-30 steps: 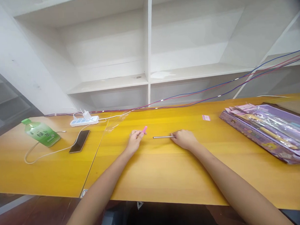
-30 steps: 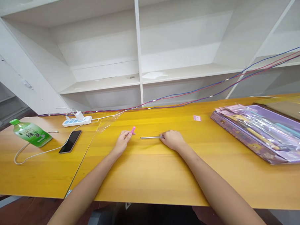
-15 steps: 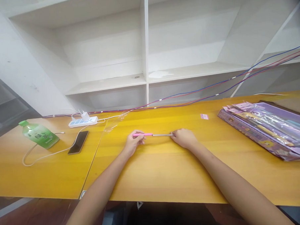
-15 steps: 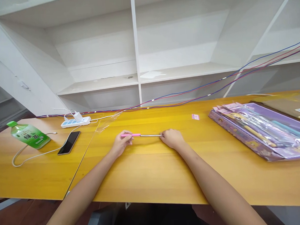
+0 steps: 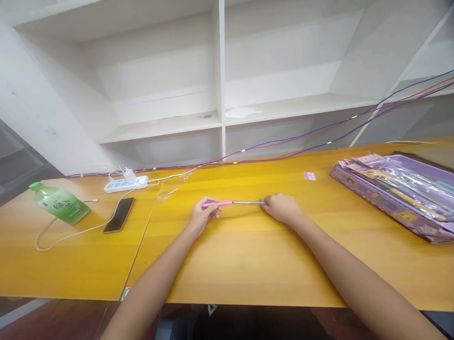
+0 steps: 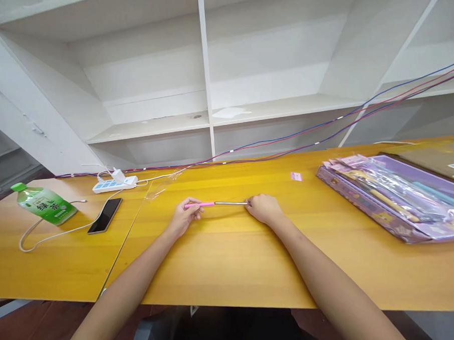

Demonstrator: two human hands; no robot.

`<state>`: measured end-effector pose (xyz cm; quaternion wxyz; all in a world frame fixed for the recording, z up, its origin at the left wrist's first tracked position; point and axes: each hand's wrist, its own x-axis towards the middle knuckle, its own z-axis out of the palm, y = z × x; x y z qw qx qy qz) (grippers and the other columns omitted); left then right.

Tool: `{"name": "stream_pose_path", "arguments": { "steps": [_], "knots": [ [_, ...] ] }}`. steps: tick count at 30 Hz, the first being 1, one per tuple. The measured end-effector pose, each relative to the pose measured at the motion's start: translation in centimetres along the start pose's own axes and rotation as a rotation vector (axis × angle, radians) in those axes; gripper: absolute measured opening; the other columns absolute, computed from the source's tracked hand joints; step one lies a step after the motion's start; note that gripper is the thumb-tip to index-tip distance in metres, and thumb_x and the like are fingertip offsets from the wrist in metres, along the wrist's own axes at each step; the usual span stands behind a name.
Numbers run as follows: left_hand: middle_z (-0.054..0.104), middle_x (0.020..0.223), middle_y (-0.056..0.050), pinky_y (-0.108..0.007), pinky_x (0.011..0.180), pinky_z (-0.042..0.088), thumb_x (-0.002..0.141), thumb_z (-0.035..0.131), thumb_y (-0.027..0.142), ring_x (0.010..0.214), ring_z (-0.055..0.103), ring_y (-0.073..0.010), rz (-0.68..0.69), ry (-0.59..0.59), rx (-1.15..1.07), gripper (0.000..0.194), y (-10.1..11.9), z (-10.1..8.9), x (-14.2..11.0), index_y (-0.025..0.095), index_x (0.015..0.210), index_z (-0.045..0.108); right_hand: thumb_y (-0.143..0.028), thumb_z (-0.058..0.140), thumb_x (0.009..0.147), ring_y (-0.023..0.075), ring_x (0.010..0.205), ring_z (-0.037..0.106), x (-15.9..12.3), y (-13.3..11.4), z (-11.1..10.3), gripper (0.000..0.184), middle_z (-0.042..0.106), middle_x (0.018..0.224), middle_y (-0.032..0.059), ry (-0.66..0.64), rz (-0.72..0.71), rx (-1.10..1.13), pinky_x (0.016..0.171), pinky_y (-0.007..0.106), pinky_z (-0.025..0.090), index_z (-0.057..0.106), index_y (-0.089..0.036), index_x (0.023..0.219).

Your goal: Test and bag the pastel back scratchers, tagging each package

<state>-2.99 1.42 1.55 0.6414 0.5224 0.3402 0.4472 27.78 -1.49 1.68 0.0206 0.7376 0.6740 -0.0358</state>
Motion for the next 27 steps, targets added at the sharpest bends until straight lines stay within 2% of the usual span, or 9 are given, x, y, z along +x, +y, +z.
{"name": "stream_pose_path", "arguments": {
  "steps": [8,12,15,17,21,27],
  "knots": [
    [0.077,0.083,-0.005,-0.023,0.059,0.049,0.077,0.084,0.047,0.057,0.063,-0.0095,-0.008,-0.040,0.060,0.042,-0.4,-0.4,0.1,0.016,0.097,0.063,-0.046,0.037,0.107,0.0277,0.097,0.077,-0.1,-0.3,0.1,0.053,0.080,0.106,0.0186,0.016,0.008,-0.033,0.086,0.034,0.052,0.082,-0.018,0.104],
    [0.078,0.086,-0.006,-0.024,0.061,0.047,0.086,0.076,0.046,0.060,0.063,-0.0116,0.067,-0.084,0.384,0.033,-0.4,-0.8,0.1,0.017,0.098,0.068,-0.041,0.039,0.107,0.0298,0.098,0.077,-0.2,-0.1,-0.2,0.050,0.080,0.105,0.0193,0.028,0.004,-0.064,0.085,0.036,0.053,0.082,-0.017,0.101],
    [0.078,0.087,-0.005,-0.027,0.072,0.051,0.090,0.072,0.042,0.075,0.069,-0.0169,0.178,-0.113,0.680,0.026,-0.3,-0.9,-0.1,0.018,0.100,0.076,-0.036,0.042,0.105,0.0309,0.102,0.076,-0.3,0.0,-0.5,0.044,0.080,0.105,0.0187,0.040,-0.010,-0.087,0.086,0.036,0.052,0.082,-0.017,0.099],
    [0.078,0.088,-0.004,-0.029,0.079,0.052,0.093,0.070,0.042,0.082,0.071,-0.0194,0.197,-0.148,0.760,0.027,-0.2,-1.0,-0.1,0.020,0.105,0.078,-0.035,0.044,0.104,0.0307,0.101,0.076,-0.4,0.1,-0.5,0.042,0.080,0.105,0.0183,0.043,-0.010,-0.096,0.085,0.035,0.052,0.082,-0.018,0.099],
    [0.079,0.090,-0.004,-0.029,0.080,0.053,0.098,0.063,0.045,0.084,0.072,-0.0204,0.177,-0.205,0.802,0.033,-0.3,-1.4,0.0,0.021,0.114,0.079,-0.038,0.044,0.103,0.0304,0.096,0.077,-0.5,0.1,-0.5,0.043,0.080,0.102,0.0179,0.040,0.001,-0.088,0.080,0.035,0.052,0.082,-0.019,0.098],
    [0.076,0.100,-0.008,-0.031,0.082,0.050,0.107,0.049,0.051,0.089,0.068,-0.0221,0.378,-0.265,1.171,0.041,-0.1,-1.9,0.2,0.023,0.109,0.078,-0.041,0.042,0.104,0.0281,0.093,0.077,-0.5,-0.5,-0.1,0.045,0.080,0.099,0.0152,0.029,-0.012,-0.038,0.078,0.033,0.051,0.081,-0.020,0.095]
  ]
}}
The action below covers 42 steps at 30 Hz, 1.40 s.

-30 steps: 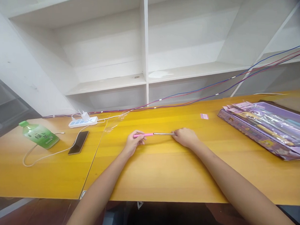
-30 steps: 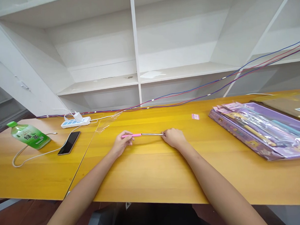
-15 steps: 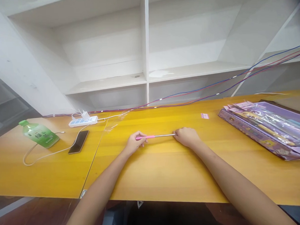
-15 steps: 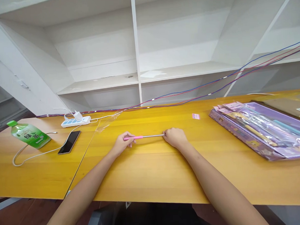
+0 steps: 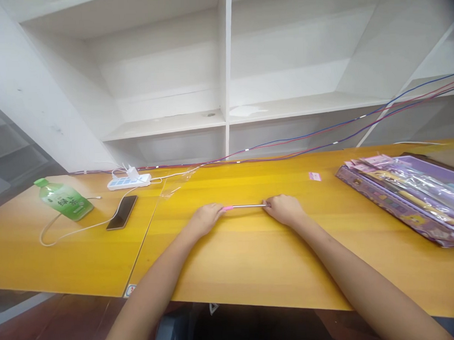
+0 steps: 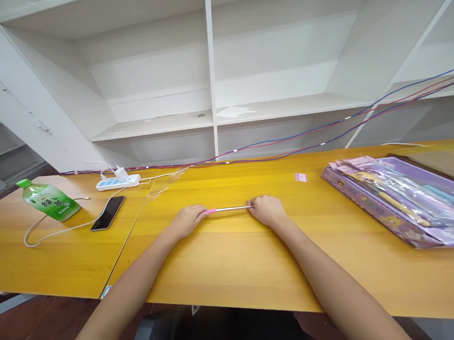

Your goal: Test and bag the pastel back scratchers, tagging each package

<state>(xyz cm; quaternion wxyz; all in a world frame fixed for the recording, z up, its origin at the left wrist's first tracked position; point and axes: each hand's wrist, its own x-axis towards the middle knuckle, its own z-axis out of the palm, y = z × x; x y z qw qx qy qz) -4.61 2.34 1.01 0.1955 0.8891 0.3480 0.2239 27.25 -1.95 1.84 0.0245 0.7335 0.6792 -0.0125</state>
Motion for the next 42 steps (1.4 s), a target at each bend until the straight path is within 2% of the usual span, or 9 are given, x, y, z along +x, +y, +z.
{"name": "stream_pose_path", "arguments": {
  "steps": [3,6,12,19,33,42],
  "knots": [
    [0.073,0.096,-0.008,-0.031,0.080,0.049,0.109,0.044,0.052,0.085,0.066,-0.0213,0.021,0.014,0.085,0.044,-0.2,-0.4,-0.1,0.024,0.110,0.078,-0.042,0.042,0.105,0.0287,0.095,0.077,-0.1,-0.5,-0.1,0.045,0.080,0.100,0.0159,0.012,-0.014,-0.014,0.081,0.034,0.052,0.081,-0.020,0.096],
    [0.071,0.095,-0.007,-0.029,0.081,0.049,0.108,0.046,0.053,0.085,0.065,-0.0199,0.044,0.012,0.063,0.042,-0.6,-0.7,-0.3,0.027,0.114,0.080,-0.037,0.042,0.105,0.0296,0.098,0.077,-0.4,-1.0,-0.4,0.044,0.080,0.102,0.0180,0.020,-0.014,-0.062,0.084,0.035,0.052,0.081,-0.019,0.097],
    [0.070,0.101,-0.007,-0.029,0.087,0.050,0.110,0.044,0.050,0.091,0.066,-0.0195,0.089,-0.007,-0.025,0.043,-0.8,0.4,-0.5,0.029,0.123,0.079,-0.034,0.041,0.104,0.0291,0.096,0.077,-0.8,-1.2,-0.6,0.045,0.080,0.101,0.0191,0.018,0.018,-0.091,0.081,0.034,0.052,0.081,-0.017,0.097],
    [0.070,0.103,-0.007,-0.031,0.090,0.050,0.110,0.042,0.049,0.096,0.067,-0.0202,0.103,0.006,-0.008,0.045,-0.4,0.6,-0.5,0.028,0.127,0.077,-0.038,0.035,0.107,0.0308,0.094,0.078,-0.9,-1.2,-0.3,0.052,0.080,0.100,0.0194,0.011,0.011,-0.080,0.080,0.036,0.053,0.081,-0.016,0.096],
    [0.074,0.106,-0.007,-0.029,0.090,0.051,0.110,0.045,0.048,0.098,0.070,-0.0187,0.101,0.019,0.044,0.042,0.4,0.4,-0.8,0.026,0.123,0.078,-0.039,0.039,0.106,0.0274,0.091,0.077,-1.6,-2.1,-0.4,0.048,0.080,0.097,0.0154,0.014,-0.030,-0.037,0.078,0.032,0.049,0.080,-0.019,0.094],
    [0.076,0.108,-0.005,-0.027,0.089,0.052,0.110,0.047,0.045,0.098,0.071,-0.0174,0.092,-0.007,0.088,0.039,1.8,0.7,-0.9,0.025,0.123,0.078,-0.040,0.041,0.106,0.0277,0.087,0.076,-2.3,-4.1,0.0,0.046,0.079,0.092,0.0138,0.010,-0.063,0.002,0.078,0.033,0.048,0.080,-0.021,0.093]
  ]
}}
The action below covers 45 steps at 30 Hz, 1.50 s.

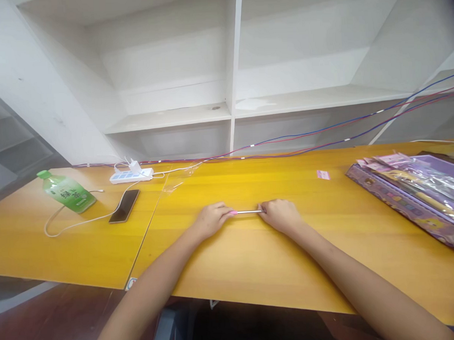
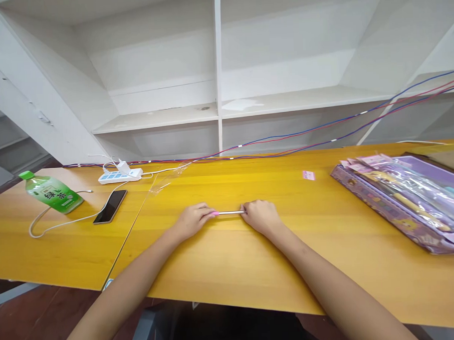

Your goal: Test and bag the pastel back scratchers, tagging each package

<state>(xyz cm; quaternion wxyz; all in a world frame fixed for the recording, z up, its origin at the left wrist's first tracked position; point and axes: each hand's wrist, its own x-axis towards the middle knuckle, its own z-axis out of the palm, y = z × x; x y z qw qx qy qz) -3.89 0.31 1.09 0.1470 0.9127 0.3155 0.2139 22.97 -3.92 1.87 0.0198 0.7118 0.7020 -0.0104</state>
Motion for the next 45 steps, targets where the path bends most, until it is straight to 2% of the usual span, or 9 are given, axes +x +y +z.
{"name": "stream_pose_path", "arguments": {
  "steps": [9,20,24,29,38,43,45],
  "knots": [
    [0.076,0.108,-0.006,-0.027,0.089,0.052,0.110,0.044,0.050,0.098,0.072,-0.0169,0.008,-0.020,-0.023,0.045,1.0,0.6,-0.2,0.024,0.121,0.079,-0.042,0.041,0.106,0.0283,0.087,0.075,-1.1,-2.9,0.1,0.045,0.079,0.092,0.0136,-0.002,-0.019,0.038,0.074,0.032,0.047,0.081,-0.022,0.097],
    [0.076,0.108,-0.005,-0.026,0.088,0.051,0.110,0.045,0.047,0.098,0.072,-0.0167,-0.005,-0.043,0.017,0.041,1.5,0.4,-0.1,0.024,0.121,0.078,-0.041,0.044,0.104,0.0283,0.087,0.075,-1.7,-3.3,-0.5,0.041,0.079,0.093,0.0120,-0.016,-0.043,0.073,0.075,0.033,0.046,0.080,-0.024,0.098],
    [0.075,0.110,-0.005,-0.028,0.085,0.052,0.112,0.041,0.045,0.100,0.072,-0.0185,-0.028,-0.134,0.118,0.041,2.2,0.6,0.1,0.026,0.123,0.074,-0.039,0.047,0.104,0.0263,0.089,0.075,-1.7,-3.4,-0.4,0.035,0.079,0.095,0.0107,0.004,-0.095,0.075,0.074,0.031,0.045,0.078,-0.023,0.098],
    [0.074,0.107,-0.008,-0.032,0.082,0.053,0.109,0.044,0.034,0.095,0.072,-0.0226,-0.073,-0.254,0.252,0.029,3.9,1.0,0.4,0.020,0.118,0.067,-0.034,0.046,0.105,0.0233,0.093,0.074,-2.2,-4.5,0.0,0.031,0.079,0.103,0.0105,0.072,-0.316,0.080,0.074,0.029,0.043,0.073,-0.019,0.100],
    [0.079,0.102,-0.013,-0.036,0.080,0.056,0.102,0.048,0.032,0.089,0.076,-0.0273,-0.208,-0.284,0.347,0.029,5.5,1.3,1.2,0.018,0.108,0.073,-0.033,0.044,0.107,0.0248,0.094,0.074,-2.1,-4.9,0.4,0.034,0.078,0.102,0.0140,0.073,-0.328,0.042,0.077,0.029,0.046,0.073,-0.016,0.101],
    [0.078,0.087,-0.019,-0.039,0.075,0.056,0.104,0.049,0.044,0.078,0.076,-0.0304,-0.292,-0.377,0.392,0.044,5.5,1.4,1.8,0.015,0.090,0.080,-0.028,0.043,0.106,0.0250,0.095,0.075,-2.2,-5.3,0.5,0.034,0.079,0.102,0.0165,0.014,-0.333,0.034,0.079,0.029,0.048,0.074,-0.015,0.104],
    [0.078,0.084,-0.020,-0.039,0.074,0.056,0.104,0.049,0.049,0.077,0.076,-0.0305,-0.322,-0.393,0.404,0.048,5.4,1.4,1.8,0.016,0.089,0.081,-0.026,0.043,0.106,0.0251,0.095,0.076,-2.2,-5.5,0.6,0.034,0.079,0.103,0.0173,-0.002,-0.324,0.025,0.079,0.029,0.050,0.075,-0.015,0.104]
  ]
}}
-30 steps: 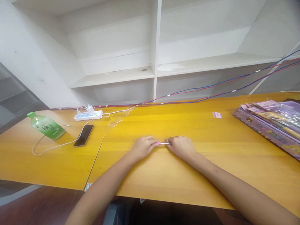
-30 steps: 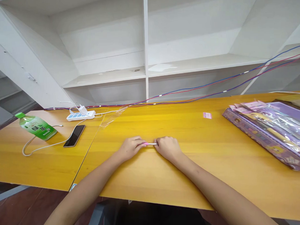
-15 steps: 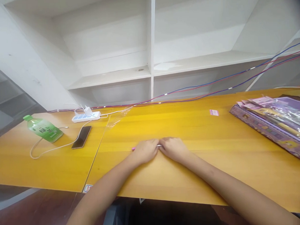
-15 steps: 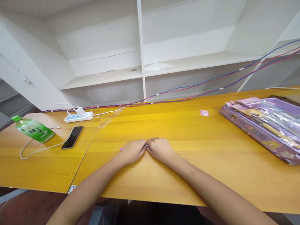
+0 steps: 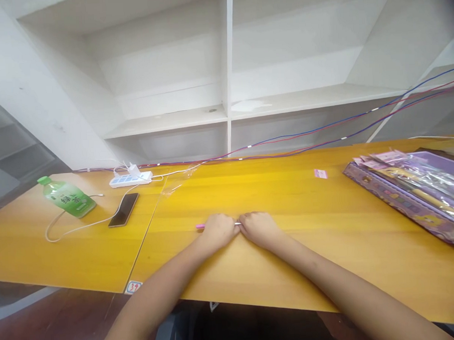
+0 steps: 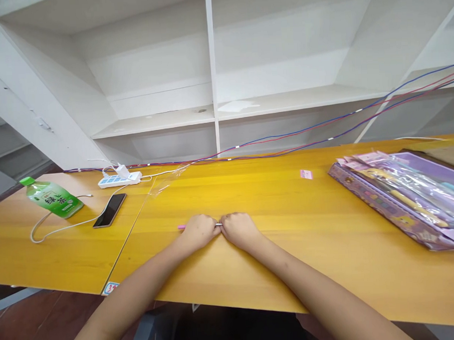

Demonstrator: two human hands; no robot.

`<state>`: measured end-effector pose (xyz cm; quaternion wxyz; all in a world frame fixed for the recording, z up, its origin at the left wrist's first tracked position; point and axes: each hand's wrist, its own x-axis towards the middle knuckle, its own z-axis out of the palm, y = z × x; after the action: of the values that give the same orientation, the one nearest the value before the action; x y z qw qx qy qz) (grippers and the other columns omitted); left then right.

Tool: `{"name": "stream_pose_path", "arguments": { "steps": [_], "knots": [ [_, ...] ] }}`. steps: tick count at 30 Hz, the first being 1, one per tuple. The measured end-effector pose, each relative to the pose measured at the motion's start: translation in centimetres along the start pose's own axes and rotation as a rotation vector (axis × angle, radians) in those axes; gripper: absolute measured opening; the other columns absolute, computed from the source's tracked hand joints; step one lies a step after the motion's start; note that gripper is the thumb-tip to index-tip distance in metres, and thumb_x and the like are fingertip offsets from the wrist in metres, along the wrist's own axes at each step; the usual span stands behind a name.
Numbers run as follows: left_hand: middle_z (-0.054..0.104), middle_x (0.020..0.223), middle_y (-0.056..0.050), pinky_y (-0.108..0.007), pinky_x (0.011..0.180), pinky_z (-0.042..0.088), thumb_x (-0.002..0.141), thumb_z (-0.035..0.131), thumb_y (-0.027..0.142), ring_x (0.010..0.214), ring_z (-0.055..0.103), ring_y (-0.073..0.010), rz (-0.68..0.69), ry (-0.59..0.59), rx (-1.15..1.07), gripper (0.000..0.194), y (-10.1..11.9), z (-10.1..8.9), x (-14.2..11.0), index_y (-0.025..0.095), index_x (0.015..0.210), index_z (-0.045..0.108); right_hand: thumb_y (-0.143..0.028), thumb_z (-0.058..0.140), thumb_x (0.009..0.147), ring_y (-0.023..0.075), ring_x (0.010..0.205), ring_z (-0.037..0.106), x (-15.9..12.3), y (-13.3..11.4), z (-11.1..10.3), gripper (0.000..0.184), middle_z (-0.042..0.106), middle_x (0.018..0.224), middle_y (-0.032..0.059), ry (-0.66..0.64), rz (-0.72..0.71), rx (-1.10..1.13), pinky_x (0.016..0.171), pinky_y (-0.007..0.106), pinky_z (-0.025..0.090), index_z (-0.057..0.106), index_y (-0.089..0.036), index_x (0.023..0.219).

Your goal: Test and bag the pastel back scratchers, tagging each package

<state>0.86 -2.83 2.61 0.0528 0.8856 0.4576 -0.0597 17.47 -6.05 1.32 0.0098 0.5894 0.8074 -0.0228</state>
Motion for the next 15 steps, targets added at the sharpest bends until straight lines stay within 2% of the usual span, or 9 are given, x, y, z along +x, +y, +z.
{"name": "stream_pose_path", "arguments": {
  "steps": [3,8,11,15],
  "knots": [
    [0.078,0.090,-0.021,-0.039,0.076,0.057,0.104,0.048,0.050,0.083,0.077,-0.0314,-0.027,-0.004,0.032,0.049,-0.1,0.0,0.0,0.016,0.095,0.083,-0.025,0.042,0.106,0.0252,0.096,0.077,0.2,-0.4,0.0,0.036,0.079,0.103,0.0188,-0.014,-0.005,-0.031,0.081,0.029,0.051,0.076,-0.014,0.104],
    [0.078,0.096,-0.022,-0.040,0.079,0.057,0.104,0.046,0.034,0.089,0.077,-0.0319,-0.032,-0.011,0.111,0.041,-1.3,-1.3,0.7,0.015,0.100,0.082,-0.020,0.044,0.105,0.0255,0.090,0.079,1.3,-0.4,-1.4,0.035,0.080,0.095,0.0198,-0.003,-0.031,-0.104,0.077,0.029,0.053,0.078,-0.013,0.098],
    [0.078,0.095,-0.022,-0.040,0.079,0.057,0.101,0.050,0.030,0.088,0.077,-0.0319,-0.069,-0.001,0.158,0.036,-4.6,-3.9,0.5,0.013,0.101,0.081,-0.017,0.046,0.104,0.0264,0.087,0.079,1.2,2.2,-3.7,0.032,0.079,0.092,0.0198,0.019,-0.001,-0.150,0.074,0.029,0.052,0.077,-0.012,0.097],
    [0.078,0.101,-0.022,-0.038,0.084,0.055,0.104,0.042,0.027,0.093,0.076,-0.0307,-0.145,0.070,0.222,0.040,-12.3,-8.2,-2.5,0.012,0.101,0.079,-0.020,0.040,0.107,0.0276,0.086,0.077,-2.5,10.1,-7.1,0.036,0.078,0.092,0.0191,0.059,0.095,-0.211,0.068,0.029,0.046,0.075,-0.012,0.100]
  ]
}}
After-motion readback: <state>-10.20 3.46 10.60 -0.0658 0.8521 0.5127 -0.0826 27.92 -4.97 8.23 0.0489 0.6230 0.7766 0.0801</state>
